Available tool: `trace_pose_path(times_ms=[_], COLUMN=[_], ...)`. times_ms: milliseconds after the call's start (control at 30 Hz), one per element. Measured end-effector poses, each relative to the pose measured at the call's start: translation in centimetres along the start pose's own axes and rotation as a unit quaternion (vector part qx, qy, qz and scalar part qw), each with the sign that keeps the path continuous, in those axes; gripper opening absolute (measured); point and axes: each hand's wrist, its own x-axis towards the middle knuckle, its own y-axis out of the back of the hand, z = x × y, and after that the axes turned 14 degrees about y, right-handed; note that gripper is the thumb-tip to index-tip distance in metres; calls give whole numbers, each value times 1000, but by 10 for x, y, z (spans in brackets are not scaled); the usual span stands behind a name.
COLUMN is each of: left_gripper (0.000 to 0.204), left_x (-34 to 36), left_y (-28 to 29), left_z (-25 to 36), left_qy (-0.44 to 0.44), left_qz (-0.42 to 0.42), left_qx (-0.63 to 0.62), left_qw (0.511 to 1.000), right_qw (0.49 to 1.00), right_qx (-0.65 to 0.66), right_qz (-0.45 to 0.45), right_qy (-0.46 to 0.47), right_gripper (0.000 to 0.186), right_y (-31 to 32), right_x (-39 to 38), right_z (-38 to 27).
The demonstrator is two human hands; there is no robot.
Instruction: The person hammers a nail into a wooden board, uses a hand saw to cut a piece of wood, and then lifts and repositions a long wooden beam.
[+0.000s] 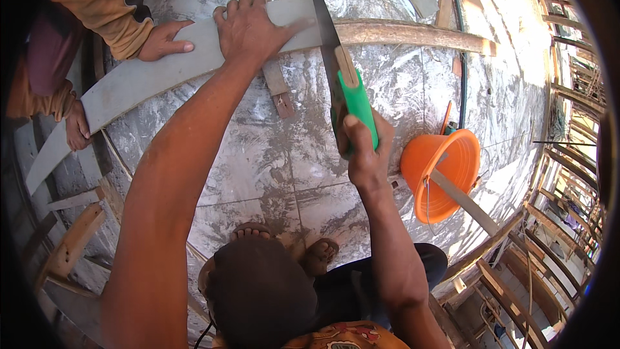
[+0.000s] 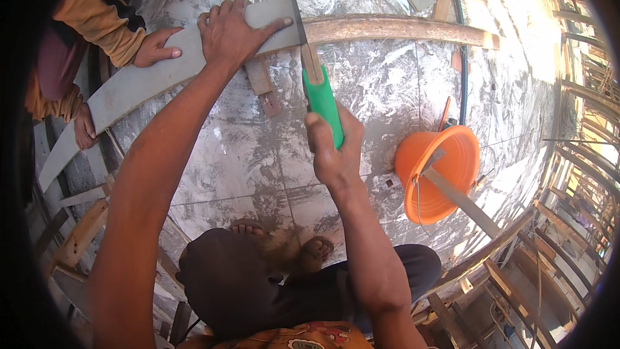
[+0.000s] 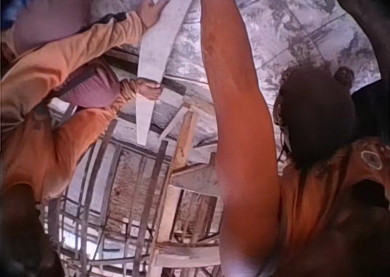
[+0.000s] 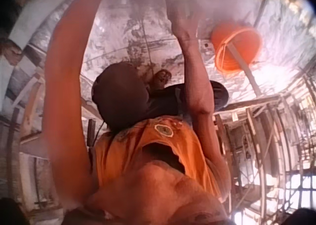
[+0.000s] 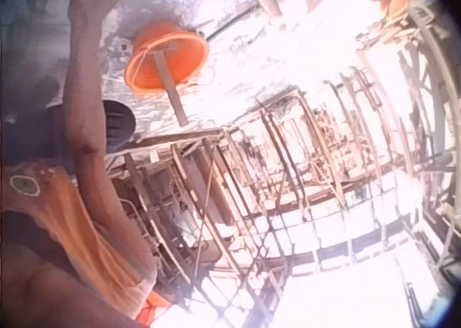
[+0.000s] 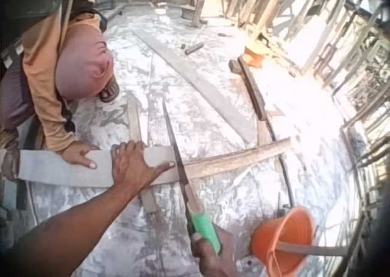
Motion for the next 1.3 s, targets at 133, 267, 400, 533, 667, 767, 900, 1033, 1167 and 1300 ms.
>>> trace_pose_path(times_ms=[133,267,400,533,667,767,900,1033,1167,1300], left_gripper=[115,114,115,116,112,96,114,103,97,96], left_x=[8,5,11,9,4,1,4,10,4,-2], left_y=[-3,-10,-1,-7,-8,-4,-5,0,0,4], left_z=[-8,-1,10,-11,-5,1,6,-6,-1,14], left_qy=[10,-6,-17,2,-17,-6,-22,0,18,-2], left_qz=[52,74,57,76,109,103,59,91,69,66], left_qx=[3,7,1,16,-7,-44,9,-25,-34,-68], left_qw=[999,997,998,997,994,994,998,996,997,995], right_qw=[998,999,999,998,998,999,998,998,999,995], right_qx=[-15,20,40,40,19,33,60,18,0,93], right_qz=[-24,-8,10,-7,8,-7,9,-13,5,8], right_qy=[-55,-29,-18,-37,-56,10,8,-60,-46,19], right_gripper=[62,43,32,41,65,40,28,45,69,29], right_y=[71,44,-6,29,57,34,-6,37,59,8], right_x=[-181,-90,58,-74,-164,-82,41,-103,-171,3], right_z=[-57,-15,-2,-18,-49,18,15,-17,-43,30])
